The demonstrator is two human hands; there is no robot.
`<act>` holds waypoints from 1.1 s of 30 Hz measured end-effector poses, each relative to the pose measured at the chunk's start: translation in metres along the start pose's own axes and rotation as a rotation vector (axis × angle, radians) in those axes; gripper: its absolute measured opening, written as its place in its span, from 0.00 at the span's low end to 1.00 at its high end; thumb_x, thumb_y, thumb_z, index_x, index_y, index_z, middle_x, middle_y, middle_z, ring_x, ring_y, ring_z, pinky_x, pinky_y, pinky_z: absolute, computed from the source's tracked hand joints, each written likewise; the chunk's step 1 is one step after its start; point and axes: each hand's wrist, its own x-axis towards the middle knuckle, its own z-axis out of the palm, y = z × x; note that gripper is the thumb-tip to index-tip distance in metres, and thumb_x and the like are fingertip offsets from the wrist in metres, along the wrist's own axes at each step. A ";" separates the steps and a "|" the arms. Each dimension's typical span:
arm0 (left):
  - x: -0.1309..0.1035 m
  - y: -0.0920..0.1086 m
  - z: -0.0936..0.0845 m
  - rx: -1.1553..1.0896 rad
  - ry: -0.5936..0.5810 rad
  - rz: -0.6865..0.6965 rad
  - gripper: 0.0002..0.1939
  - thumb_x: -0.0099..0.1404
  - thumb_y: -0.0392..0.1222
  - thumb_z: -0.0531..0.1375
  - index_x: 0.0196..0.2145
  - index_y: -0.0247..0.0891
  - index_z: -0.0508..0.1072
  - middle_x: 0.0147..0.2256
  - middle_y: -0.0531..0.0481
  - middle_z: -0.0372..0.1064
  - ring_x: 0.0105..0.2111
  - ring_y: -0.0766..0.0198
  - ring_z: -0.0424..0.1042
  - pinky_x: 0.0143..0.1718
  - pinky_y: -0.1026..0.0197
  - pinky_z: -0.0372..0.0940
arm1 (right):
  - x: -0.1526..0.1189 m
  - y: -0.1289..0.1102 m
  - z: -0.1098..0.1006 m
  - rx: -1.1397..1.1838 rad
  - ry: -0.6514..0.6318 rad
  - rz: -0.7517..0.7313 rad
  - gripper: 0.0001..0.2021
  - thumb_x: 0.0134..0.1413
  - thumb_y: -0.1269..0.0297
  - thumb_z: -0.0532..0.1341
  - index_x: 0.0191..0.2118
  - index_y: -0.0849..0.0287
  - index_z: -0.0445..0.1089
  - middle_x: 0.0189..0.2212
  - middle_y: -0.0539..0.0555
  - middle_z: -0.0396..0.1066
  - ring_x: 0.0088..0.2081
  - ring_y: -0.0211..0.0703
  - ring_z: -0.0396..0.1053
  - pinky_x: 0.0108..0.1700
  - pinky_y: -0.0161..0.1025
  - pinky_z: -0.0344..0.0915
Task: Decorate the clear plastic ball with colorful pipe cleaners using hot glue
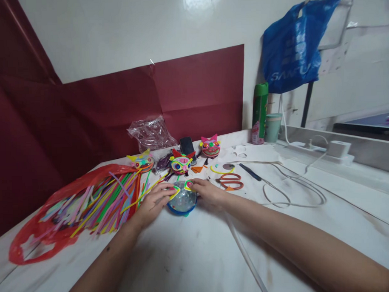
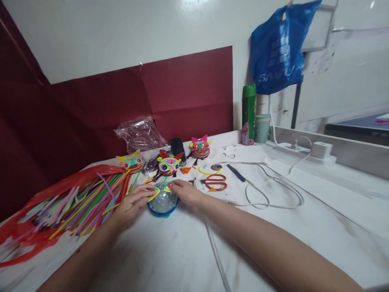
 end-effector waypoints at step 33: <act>-0.004 0.005 0.012 0.046 0.063 0.151 0.10 0.67 0.34 0.54 0.44 0.40 0.72 0.52 0.43 0.70 0.55 0.60 0.66 0.56 0.52 0.62 | 0.003 0.004 -0.015 -0.154 -0.146 -0.114 0.14 0.46 0.64 0.58 0.40 0.60 0.73 0.38 0.52 0.74 0.42 0.45 0.70 0.46 0.41 0.65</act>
